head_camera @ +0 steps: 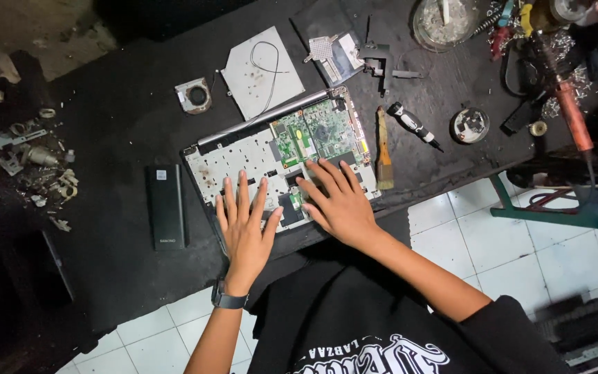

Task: Cleaning a laptop motherboard with a brush and inspecting/manipulating internal components and cables.

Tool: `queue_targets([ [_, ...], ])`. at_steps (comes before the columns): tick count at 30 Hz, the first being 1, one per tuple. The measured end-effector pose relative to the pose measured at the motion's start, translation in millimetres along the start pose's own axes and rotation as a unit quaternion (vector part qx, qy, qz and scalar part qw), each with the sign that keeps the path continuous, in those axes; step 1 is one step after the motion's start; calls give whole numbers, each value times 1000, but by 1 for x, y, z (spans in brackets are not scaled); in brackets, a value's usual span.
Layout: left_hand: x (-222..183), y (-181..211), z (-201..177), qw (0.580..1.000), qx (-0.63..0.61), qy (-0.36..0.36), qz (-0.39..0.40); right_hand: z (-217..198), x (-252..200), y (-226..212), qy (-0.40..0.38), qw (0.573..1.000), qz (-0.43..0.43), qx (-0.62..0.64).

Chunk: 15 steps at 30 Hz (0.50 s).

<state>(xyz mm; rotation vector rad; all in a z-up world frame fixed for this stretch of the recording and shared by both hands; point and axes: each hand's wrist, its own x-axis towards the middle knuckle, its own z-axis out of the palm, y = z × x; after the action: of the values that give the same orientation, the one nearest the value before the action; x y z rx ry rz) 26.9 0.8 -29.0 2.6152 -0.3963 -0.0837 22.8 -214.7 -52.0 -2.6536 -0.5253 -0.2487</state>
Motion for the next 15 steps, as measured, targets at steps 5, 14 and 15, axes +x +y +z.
queue_targets([
  [5, 5, -3, 1, 1000, 4, 11, -1, 2, 3, -1, 10, 1000, 1, -9],
  [14, 7, 1, 3, 999, -9, 33, -24, -7, 7, -5, 25, 999, 19, 45],
  [15, 7, 2, 3, 999, -14, 37, -30, -9, 8, -6, 27, 998, 24, 58],
])
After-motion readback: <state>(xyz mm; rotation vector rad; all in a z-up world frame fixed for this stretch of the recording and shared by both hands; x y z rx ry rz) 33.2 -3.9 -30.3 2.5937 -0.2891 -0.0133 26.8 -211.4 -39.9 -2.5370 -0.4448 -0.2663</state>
